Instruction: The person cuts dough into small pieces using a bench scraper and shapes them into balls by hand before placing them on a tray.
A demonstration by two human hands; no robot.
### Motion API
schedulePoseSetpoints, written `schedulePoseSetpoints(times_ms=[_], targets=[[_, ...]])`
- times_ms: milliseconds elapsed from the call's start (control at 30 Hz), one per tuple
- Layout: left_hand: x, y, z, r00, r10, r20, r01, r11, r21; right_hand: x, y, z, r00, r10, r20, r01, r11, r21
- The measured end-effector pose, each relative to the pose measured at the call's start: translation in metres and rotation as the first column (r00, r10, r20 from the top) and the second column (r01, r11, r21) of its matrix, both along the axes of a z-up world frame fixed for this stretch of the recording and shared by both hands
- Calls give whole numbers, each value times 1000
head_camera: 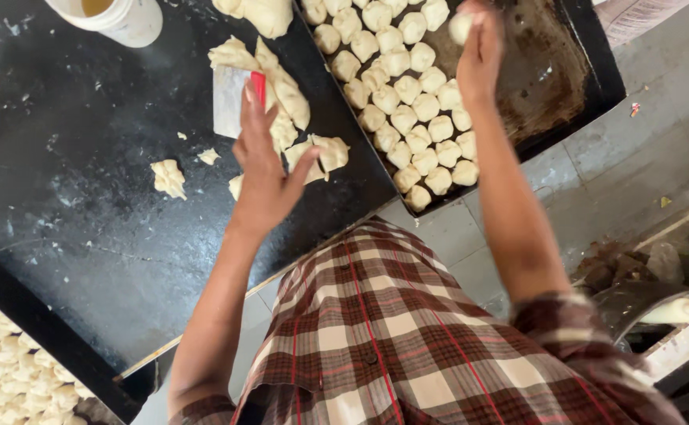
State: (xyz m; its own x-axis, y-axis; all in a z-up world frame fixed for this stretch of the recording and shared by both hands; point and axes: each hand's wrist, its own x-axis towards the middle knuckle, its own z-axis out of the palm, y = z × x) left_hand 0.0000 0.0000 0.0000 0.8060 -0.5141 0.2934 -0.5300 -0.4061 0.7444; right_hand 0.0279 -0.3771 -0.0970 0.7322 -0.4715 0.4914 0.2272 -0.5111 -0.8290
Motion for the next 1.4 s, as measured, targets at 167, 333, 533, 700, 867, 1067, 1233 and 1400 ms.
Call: schedulePoseSetpoints(times_ms=[167,333,533,700,867,1067,1233,1400], targets=[[-8,80,-53,991,100,88,-127,907,402,-22,7,-21,987,105,118,-137,943,303],[-32,103,-148,902,406,146,-432,840,330,-38,142,-19,892,451,-40,-397,821,411],[-19,109,-192,661,48,-749,-737,227,-636,14,320,-18,542,751,-376,-745,637,199],[-34,203,-157,498,-140,-856,-863,14,-504,50,420,-33,601,736,-310,-775,443,-451],[-25,226,-160,606,-41,-794,-795,5,-607,7,438,-55,746,561,-359,-651,500,-571],[-7,192,-202,503,-186,-844,-796,280,-537,-70,426,-23,634,269,-725,-734,503,-456],[-14,205,-168,532,-290,-796,-618,510,-599,-110,408,54,472,616,-630,-494,777,390],[-35,199,-83,623,-336,-706,-251,769,-588,-96,375,64,781,581,-228,-577,811,94]])
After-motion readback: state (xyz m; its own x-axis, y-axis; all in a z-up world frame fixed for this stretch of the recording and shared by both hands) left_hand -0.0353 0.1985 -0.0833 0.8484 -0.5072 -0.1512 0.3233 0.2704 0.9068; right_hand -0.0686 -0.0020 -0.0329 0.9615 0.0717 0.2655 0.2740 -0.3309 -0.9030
